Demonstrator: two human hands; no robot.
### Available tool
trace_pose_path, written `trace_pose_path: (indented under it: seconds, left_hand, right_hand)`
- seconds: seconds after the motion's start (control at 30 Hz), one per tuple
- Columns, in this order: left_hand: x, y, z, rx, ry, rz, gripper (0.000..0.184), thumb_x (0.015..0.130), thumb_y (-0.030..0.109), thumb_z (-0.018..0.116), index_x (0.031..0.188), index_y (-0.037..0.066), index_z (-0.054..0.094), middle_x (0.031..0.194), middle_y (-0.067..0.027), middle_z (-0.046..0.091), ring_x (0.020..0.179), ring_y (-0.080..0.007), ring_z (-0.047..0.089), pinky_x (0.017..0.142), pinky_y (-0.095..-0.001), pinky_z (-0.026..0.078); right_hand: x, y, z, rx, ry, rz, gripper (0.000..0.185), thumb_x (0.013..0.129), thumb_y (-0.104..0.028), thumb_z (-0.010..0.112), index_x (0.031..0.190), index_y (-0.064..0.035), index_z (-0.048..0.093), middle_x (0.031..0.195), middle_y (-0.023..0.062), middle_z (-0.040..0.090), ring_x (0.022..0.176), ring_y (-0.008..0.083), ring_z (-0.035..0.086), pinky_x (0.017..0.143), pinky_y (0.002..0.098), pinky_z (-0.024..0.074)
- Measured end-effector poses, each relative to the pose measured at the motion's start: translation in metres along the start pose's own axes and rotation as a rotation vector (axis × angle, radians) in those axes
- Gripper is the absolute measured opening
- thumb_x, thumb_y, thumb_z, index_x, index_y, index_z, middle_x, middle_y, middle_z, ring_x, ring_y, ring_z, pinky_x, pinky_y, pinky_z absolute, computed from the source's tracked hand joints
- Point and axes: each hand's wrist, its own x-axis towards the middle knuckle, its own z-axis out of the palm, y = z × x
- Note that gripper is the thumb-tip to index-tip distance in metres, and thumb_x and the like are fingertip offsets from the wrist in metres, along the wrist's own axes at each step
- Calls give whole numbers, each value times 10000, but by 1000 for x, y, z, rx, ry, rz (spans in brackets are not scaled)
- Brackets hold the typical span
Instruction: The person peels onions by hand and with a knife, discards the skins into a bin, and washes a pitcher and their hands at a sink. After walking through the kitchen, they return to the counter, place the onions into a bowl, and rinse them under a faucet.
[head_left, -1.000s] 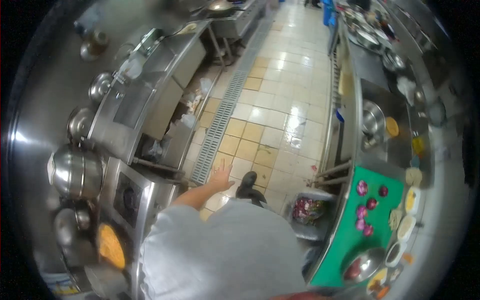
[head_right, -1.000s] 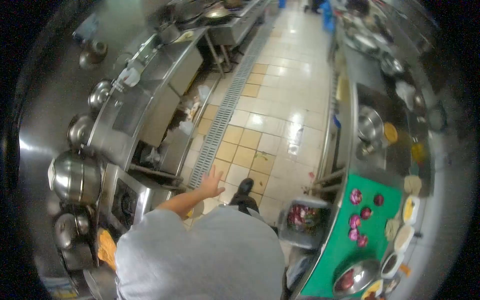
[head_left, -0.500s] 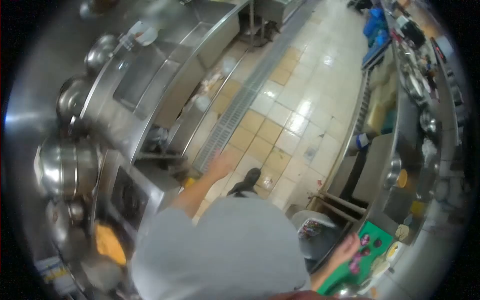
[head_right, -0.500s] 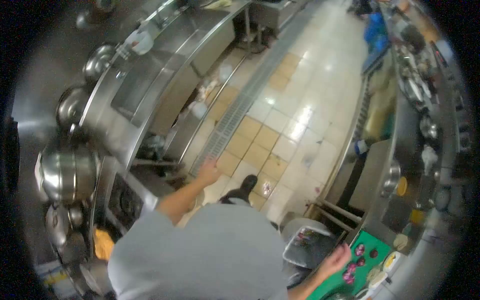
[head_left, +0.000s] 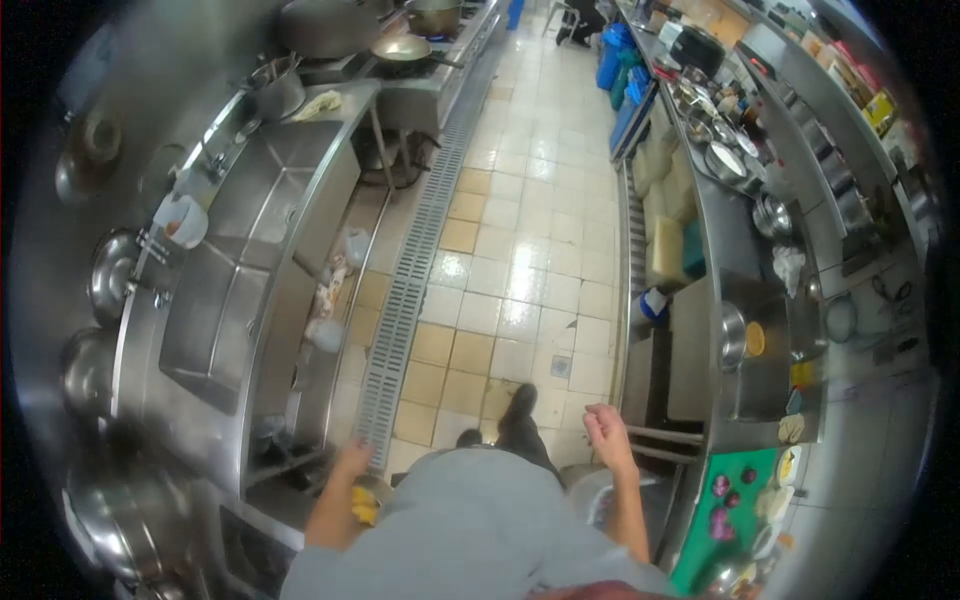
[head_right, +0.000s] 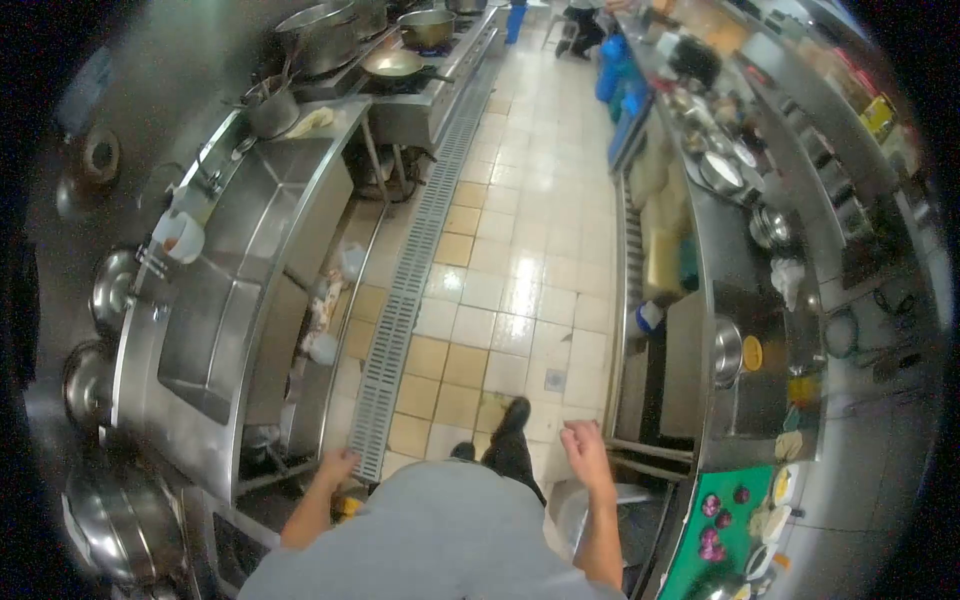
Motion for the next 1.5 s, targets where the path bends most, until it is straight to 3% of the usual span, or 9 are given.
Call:
trace_pose_path:
  seconds: [0.27,0.43,0.53,0.6,0.8,0.97,1.13,1.2,1.5]
  left_hand:
    - [95,203,-27,-81,42,270,608,899,359,674,1387,16,554,1098,-213,721,1028,-304,702,892,-393,538]
    - [105,245,-33,-140,146,220,576,879,308,670,1358,4,570,1086,-211,719,1015,-310,698,876,-390,535]
    - [111,234,-27,-138,184,158,467,910,232,685,1282,-41,613,996,-161,734,885,-205,703,793,-333,541]
    - [126,202,-14,-23,127,10,414,895,222,686,1236,-11,655,978,-135,737,854,-213,691,766,-354,537]
    - [197,186,-43,-157,-114,-284,419,811,231,689,1167,9,688,984,-204,729,943,-284,704,810,-391,541]
    - [351,191,-111,-50,6,65,381,878,146,559,1216,6,663,1141,-230,701,1128,-361,664,958,-422,506]
    - [427,337,-216,-89,149,164,407,903,163,568,1283,38,646,1188,-241,677,1165,-369,640,994,-407,490]
    - [447,383,-242,-92,72,222,324,969,173,554,1231,24,673,1126,-182,720,1058,-283,690,931,-356,517]
    - [509,393,-246,-83,-32,269,426,930,255,652,1279,11,647,1133,-203,718,1073,-297,689,922,-388,524]
  right_hand:
    - [107,11,-9,-98,-44,-75,339,1002,-271,599,1190,4,659,1053,140,661,896,224,668,759,325,552]
    - [240,7,-8,82,-158,104,355,1020,-311,573,1196,-19,673,1020,97,678,884,172,658,747,313,546]
    - [340,-38,4,105,-209,38,338,1020,-289,575,1149,8,674,999,113,667,866,193,658,731,322,548]
    - [394,-99,9,-138,-255,-290,283,981,-231,625,1123,7,679,1028,195,673,841,299,673,761,340,556]
    - [500,-219,67,-129,-187,-392,250,986,-216,614,1079,0,697,984,193,663,874,308,669,753,353,551]
    - [522,-209,152,-139,-119,-262,201,975,-175,628,1030,-5,720,862,141,681,814,225,647,714,330,514]
    - [518,-236,214,48,-165,8,189,967,-152,644,1018,12,724,880,77,694,792,138,628,707,291,506]
    - [531,-255,226,67,-116,18,186,964,-151,650,1010,14,722,878,76,696,790,136,626,702,288,506]
    - [570,-280,248,77,-61,165,204,952,-181,669,904,16,695,836,137,691,775,218,642,696,337,503]
